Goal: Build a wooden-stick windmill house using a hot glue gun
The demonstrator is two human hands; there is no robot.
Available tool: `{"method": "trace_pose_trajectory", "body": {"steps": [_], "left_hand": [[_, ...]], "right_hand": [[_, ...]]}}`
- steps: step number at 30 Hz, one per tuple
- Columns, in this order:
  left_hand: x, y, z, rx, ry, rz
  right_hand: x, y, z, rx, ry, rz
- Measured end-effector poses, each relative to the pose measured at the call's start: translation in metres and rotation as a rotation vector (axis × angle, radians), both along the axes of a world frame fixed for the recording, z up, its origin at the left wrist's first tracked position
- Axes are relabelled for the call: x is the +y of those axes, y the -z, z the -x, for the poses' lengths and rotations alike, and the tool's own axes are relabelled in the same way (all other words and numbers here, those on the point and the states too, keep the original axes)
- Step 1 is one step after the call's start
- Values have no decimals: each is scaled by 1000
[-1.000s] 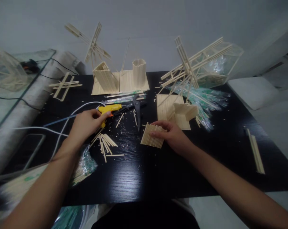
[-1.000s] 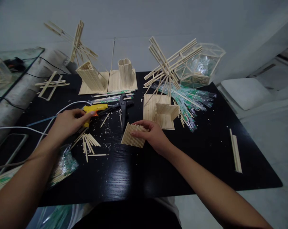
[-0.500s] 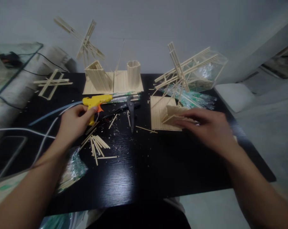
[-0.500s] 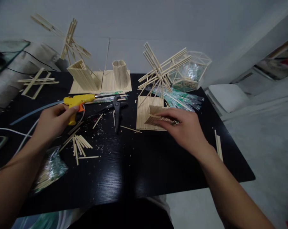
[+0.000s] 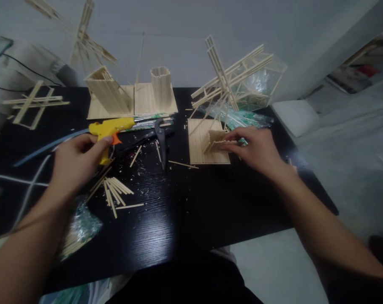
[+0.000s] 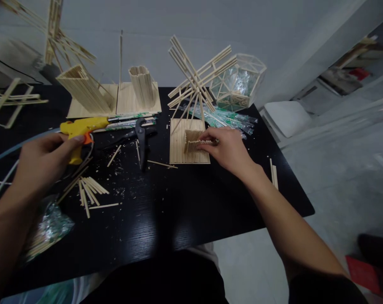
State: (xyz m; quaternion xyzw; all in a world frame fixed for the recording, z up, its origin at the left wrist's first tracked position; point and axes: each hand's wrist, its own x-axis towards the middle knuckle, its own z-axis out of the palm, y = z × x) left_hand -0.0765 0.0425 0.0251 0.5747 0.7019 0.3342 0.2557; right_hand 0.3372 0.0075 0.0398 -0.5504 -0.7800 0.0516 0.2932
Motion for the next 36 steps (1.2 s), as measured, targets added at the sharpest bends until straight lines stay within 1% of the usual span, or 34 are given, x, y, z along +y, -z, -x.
{"method": "trace_pose_trajectory", "body": {"steps": [7,12,16,18,21,23,25,30,36], "left_hand": [[-1,-2,-6,-9,-37,7],[-1,4,-3,-2,-30,-9],[0,7,-1,18,-26,-12],[0,8,0,31,-28,-10],[-1,8,-2,34,-30,-4],[-2,5,-5,22,-43,14],[-3,2,-9,9,-54,30],[-6,-4,-13,14,-45,65],[-4,-2,-11,32,-47,91]], "right_hand": [[4,13,2,-48,9,-14],[5,19,0,-102,10,-17],[3,24,-1,-134,-30,-60],[0,25,-2,-134,-37,-84],[-7,24,-4,-98,0,-155],[-11,22,-7,-59,22,-205],[-14,22,-9,-21,27,-218],[-11,29,-11,85,35,-125],[-2,39,-8,172,62,12]]}}
